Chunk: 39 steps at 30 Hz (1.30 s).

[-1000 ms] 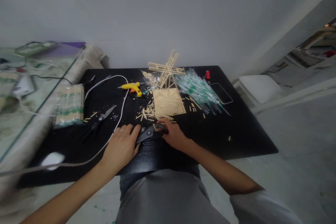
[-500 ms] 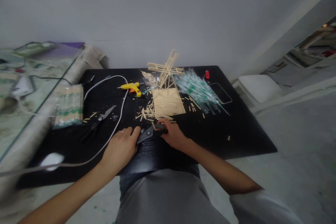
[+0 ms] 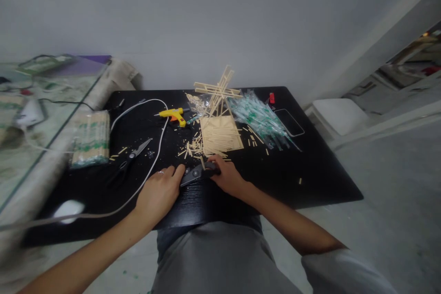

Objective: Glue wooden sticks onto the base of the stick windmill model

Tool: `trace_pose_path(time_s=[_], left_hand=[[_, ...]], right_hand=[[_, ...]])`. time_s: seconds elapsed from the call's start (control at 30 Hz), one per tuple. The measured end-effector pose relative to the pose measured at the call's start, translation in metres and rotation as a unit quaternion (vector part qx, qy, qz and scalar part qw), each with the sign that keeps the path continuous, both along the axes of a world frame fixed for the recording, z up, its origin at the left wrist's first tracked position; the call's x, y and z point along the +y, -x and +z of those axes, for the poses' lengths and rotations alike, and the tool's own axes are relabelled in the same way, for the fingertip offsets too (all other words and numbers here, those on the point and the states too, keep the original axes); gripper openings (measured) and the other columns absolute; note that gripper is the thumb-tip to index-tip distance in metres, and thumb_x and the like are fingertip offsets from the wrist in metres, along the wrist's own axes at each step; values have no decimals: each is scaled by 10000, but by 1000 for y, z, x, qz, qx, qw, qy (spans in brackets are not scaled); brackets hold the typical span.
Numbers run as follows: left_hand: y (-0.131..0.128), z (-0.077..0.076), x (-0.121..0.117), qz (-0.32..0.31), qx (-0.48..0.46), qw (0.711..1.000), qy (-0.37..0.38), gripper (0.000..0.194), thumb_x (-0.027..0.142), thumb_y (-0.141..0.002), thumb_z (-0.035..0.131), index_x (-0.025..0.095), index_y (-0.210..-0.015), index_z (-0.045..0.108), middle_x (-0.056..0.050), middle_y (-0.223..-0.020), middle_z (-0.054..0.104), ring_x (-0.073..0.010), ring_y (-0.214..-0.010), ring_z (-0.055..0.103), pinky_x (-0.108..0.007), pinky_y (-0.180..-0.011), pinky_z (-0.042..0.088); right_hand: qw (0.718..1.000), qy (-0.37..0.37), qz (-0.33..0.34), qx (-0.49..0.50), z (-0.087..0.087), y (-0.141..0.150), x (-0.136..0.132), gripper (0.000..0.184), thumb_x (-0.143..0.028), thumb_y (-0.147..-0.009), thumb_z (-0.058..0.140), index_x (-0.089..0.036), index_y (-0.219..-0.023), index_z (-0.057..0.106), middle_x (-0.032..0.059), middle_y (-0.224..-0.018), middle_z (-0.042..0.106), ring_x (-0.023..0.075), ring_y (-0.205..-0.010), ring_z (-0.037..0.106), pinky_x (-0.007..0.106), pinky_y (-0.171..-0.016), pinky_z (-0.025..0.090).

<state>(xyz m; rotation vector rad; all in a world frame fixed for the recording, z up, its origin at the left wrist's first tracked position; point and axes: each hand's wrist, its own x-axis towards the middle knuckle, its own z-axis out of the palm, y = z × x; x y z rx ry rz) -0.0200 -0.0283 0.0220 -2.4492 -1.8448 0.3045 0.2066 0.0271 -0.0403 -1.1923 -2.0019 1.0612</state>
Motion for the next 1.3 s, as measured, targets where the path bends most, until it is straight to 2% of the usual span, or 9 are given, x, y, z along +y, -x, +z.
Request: trace_pose_path(time_s=[0.2,0.33,0.53,0.7,0.77,0.83,1.0,1.1,1.3], left_hand=[[12,5,6,12,-48,997,-51,371,122,-881,582,184,-1239,658,-136,-1092,694,-318,-979,675,-440,-884,549],[22,4,9,55,-101,990,-79,350,230,-932,602,213,-1276,668,-139,-1155,691,-334,-1034,674,-430,-880,543],[19,-1,7,106,-222,969,-12,456,595,-1007,492,210,-1165,678,-93,-1041,752,-288,-908,728,-356,-760,510],[12,6,6,107,-326,935,89,585,667,-1036,304,221,-839,627,-45,-815,729,-256,-782,708,-342,-711,452],[10,6,6,103,-348,926,106,599,679,-1033,298,223,-787,598,-41,-776,709,-253,-758,696,-342,-703,437],[9,5,7,98,-359,920,119,597,672,-1037,293,225,-773,586,-41,-759,700,-253,-755,694,-344,-708,434],[6,2,11,96,-365,914,146,583,659,-1043,288,225,-813,602,-52,-789,717,-261,-785,705,-345,-715,435],[4,3,13,95,-371,911,154,582,664,-1041,297,225,-832,617,-48,-803,719,-261,-802,701,-353,-744,428],[2,3,12,91,-365,913,155,596,657,-1040,298,216,-838,644,-62,-829,723,-262,-809,694,-362,-765,430]], right_hand=[[999,25,25,28,8,-11,4,198,-129,-869,771,-207,-1019,670,24,-940,789,194,-875,751,299,-818,542],[999,0,10,-33,15,-26,-2,147,-120,-843,825,-191,-873,700,22,-875,763,184,-831,718,294,-795,528],[988,-78,14,-136,12,-31,-18,60,-123,-926,748,-172,-905,721,73,-924,739,217,-891,682,351,-855,530],[986,-112,-10,-121,12,-28,-20,60,-149,-950,710,-181,-905,735,99,-941,743,254,-955,661,414,-920,534],[995,-80,-28,-49,17,-26,-18,56,-192,-968,691,-186,-950,744,97,-984,758,246,-979,676,413,-938,540],[998,9,-36,49,25,-23,-17,125,-272,-995,657,-190,-1023,747,83,-1011,773,222,-951,707,377,-892,563],[942,259,23,211,36,-12,-16,332,-468,-824,828,-172,-947,740,25,-803,749,174,-700,705,301,-673,560],[921,300,14,248,36,-6,-16,405,-513,-716,901,-173,-851,727,-11,-696,700,144,-597,661,279,-609,528],[911,311,10,271,34,-4,-17,425,-543,-715,899,-170,-815,722,2,-689,714,129,-556,643,273,-579,512]])
